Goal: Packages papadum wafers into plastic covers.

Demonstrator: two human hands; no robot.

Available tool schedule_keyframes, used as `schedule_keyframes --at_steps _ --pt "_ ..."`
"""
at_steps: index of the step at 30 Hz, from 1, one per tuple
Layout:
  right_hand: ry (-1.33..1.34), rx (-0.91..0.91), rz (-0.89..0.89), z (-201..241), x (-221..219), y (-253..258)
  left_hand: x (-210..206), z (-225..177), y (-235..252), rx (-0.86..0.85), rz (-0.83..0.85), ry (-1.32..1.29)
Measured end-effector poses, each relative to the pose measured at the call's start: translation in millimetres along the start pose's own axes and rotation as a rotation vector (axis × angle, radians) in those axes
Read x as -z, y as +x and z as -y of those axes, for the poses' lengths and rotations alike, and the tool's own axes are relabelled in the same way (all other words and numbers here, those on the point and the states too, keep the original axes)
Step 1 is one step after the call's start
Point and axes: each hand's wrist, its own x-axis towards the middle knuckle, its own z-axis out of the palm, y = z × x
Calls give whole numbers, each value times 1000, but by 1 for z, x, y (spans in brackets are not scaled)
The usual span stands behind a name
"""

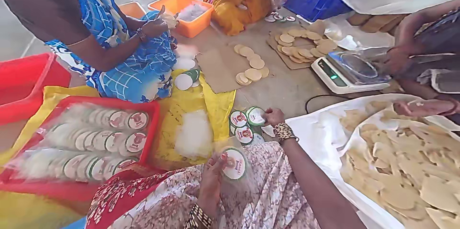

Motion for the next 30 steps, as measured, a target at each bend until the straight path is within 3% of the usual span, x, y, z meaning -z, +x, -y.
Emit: schedule_keyframes --at_steps 4,8,13,15,17,21,24,27,30 --pt "408 74 -134 10 34 -55 4 3 3 -31 -6 7" --pt "583 175 -5 4 75 -150 6 3 2 -22 -11 -6" --pt "326 290 141 -55 93 -220 3 4 0 -23 1 7" --pt "121 366 25 -75 94 -231 4 6 -2 -27 7 12" --pt "90 441 -104 -80 97 -239 4 7 -5 -27 15 -2" --pt "174 651 -318 -56 93 -251 3 7 -21 30 -14 -120" --pt "-124 808 -458 -31 86 -265 -6 11 -40 61 3 -311" --pt "-256 961 -473 -20 72 -272 -11 14 -59 71 38 -477" --pt "-157 1077 -379 -21 60 -270 -11 16 -73 71 76 -514"
